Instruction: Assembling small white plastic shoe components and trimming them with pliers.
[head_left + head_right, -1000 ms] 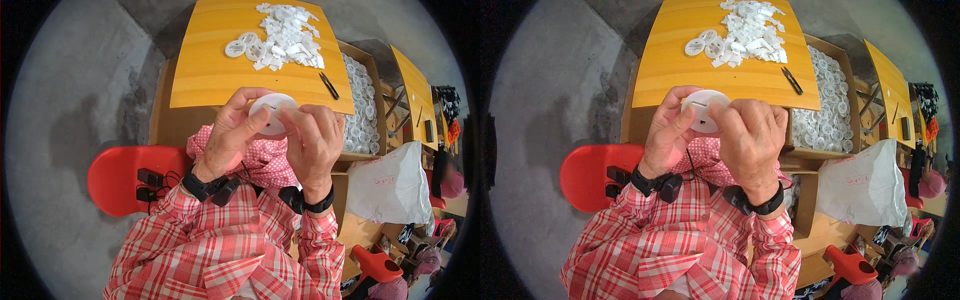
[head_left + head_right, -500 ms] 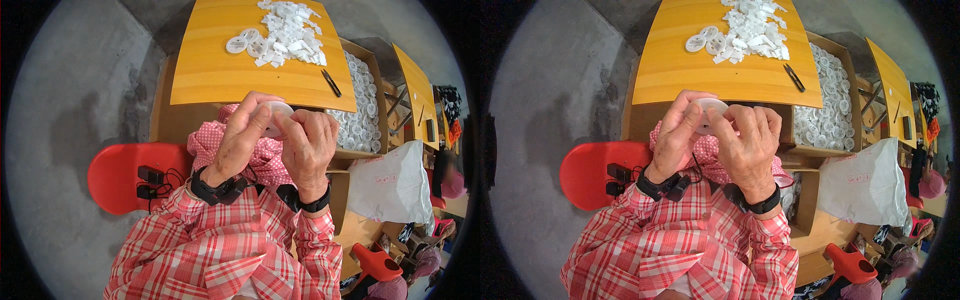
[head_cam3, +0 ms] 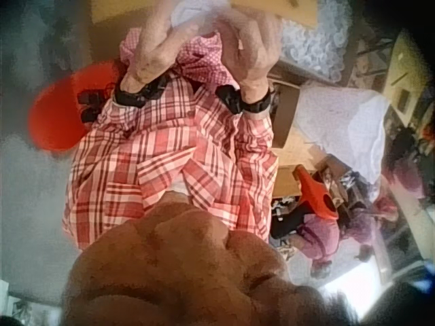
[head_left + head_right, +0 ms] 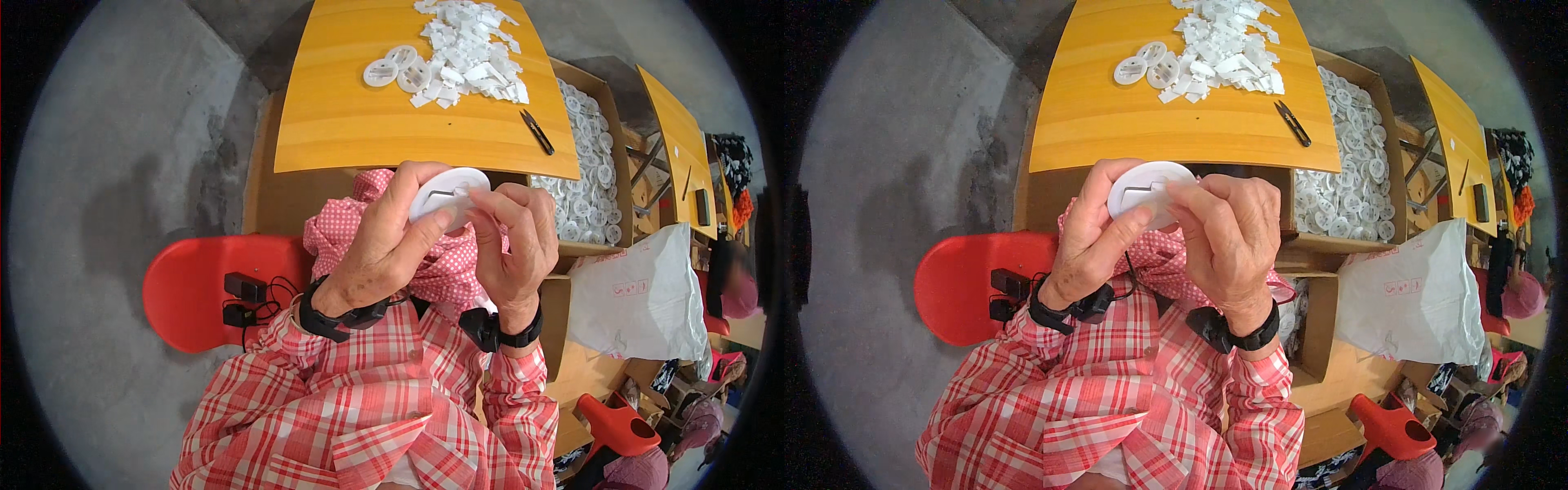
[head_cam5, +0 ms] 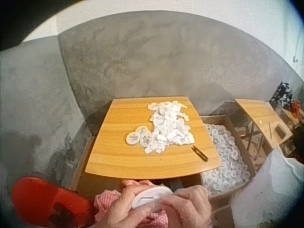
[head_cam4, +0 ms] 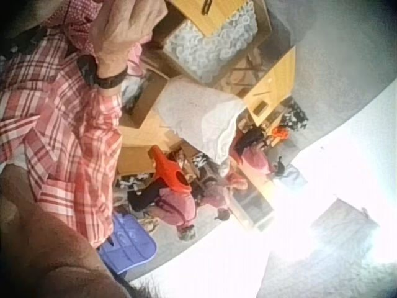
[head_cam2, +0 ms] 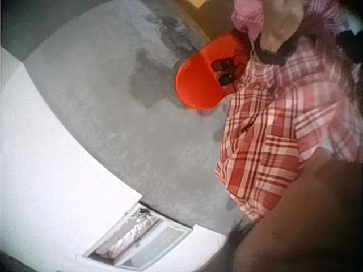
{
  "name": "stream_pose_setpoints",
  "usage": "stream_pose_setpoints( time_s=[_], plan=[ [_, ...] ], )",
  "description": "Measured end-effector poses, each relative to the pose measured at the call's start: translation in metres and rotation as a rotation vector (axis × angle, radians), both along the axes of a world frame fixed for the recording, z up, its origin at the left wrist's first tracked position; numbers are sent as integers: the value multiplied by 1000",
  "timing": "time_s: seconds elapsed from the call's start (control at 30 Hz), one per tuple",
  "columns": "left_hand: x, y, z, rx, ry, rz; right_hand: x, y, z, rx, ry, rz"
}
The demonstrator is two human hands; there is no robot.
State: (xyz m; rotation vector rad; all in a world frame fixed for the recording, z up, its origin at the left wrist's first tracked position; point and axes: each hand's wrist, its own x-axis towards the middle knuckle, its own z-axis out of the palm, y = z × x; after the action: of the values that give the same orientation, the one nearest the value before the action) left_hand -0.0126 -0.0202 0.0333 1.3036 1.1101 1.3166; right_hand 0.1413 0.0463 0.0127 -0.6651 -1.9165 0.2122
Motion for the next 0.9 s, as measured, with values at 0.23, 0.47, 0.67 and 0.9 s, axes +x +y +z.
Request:
stream_pose_setpoints(
  time_s=[0.23, 0.47, 0.67, 0.9],
  plan=[
    [4, 2, -8, 42, 73, 5, 0, 0, 4, -44, -12, 1],
    [5, 5, -8, 176, 150, 58, 2, -8, 8, -255, 18, 28],
    [5, 6, -10, -5, -245, 56, 10, -4, -2, -604, 233, 136],
    [7, 13, -13, -40, -298, 101, 5, -7, -5, -440, 139, 164]
  ],
)
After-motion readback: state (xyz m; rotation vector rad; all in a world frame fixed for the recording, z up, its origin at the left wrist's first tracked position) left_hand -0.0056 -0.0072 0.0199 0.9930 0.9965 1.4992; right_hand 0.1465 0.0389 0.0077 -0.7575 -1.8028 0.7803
